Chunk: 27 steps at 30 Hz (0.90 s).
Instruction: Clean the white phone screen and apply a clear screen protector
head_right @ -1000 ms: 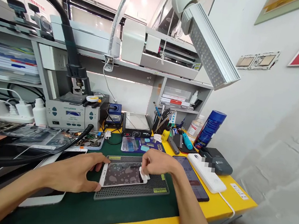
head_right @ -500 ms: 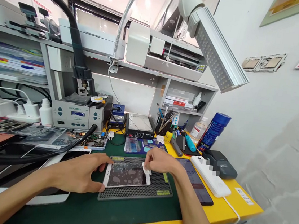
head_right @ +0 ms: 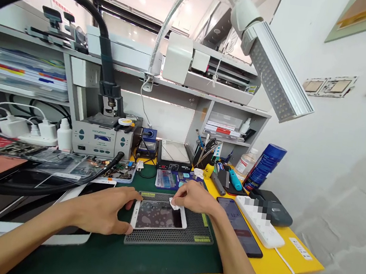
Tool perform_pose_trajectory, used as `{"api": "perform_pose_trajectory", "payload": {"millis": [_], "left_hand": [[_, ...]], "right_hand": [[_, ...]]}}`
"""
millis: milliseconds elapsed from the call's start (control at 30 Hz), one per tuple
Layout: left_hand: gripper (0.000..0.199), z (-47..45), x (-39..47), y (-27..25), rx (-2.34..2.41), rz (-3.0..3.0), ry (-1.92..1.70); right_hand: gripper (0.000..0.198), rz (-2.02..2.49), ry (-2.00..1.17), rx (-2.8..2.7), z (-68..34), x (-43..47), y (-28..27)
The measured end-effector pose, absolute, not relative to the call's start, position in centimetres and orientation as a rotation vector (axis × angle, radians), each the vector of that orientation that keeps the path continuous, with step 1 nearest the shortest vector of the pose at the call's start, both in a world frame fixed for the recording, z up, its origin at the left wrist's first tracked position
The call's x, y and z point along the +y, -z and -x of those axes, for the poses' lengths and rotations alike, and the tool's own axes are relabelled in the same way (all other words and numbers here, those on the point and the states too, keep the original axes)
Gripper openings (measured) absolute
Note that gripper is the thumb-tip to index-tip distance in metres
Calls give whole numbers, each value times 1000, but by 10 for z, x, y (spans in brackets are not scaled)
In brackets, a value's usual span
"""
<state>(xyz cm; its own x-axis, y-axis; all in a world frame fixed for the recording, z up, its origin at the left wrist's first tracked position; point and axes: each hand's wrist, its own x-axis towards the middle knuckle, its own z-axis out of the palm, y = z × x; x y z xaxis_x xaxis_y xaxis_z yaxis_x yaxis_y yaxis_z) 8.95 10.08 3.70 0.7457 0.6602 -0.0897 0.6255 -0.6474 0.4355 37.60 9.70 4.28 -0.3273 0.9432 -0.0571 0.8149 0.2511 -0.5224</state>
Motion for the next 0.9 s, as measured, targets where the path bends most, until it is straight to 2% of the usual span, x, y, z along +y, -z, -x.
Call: {"api": "perform_pose_trajectory", "payload": {"millis": [367,700,900], "left_hand": [[66,-91,100,-38,1004,-2517,-89],[66,-90,100,-40,1002,-2519,-52],[64,-90,101,-36,992,-2545,-84]], "right_hand": [[15,1496,-420,-2248,-317,93,-25],[9,1631,-684,-2238,-381,101,-37],[10,1598,-641,-2214,-362,101,-30]]}}
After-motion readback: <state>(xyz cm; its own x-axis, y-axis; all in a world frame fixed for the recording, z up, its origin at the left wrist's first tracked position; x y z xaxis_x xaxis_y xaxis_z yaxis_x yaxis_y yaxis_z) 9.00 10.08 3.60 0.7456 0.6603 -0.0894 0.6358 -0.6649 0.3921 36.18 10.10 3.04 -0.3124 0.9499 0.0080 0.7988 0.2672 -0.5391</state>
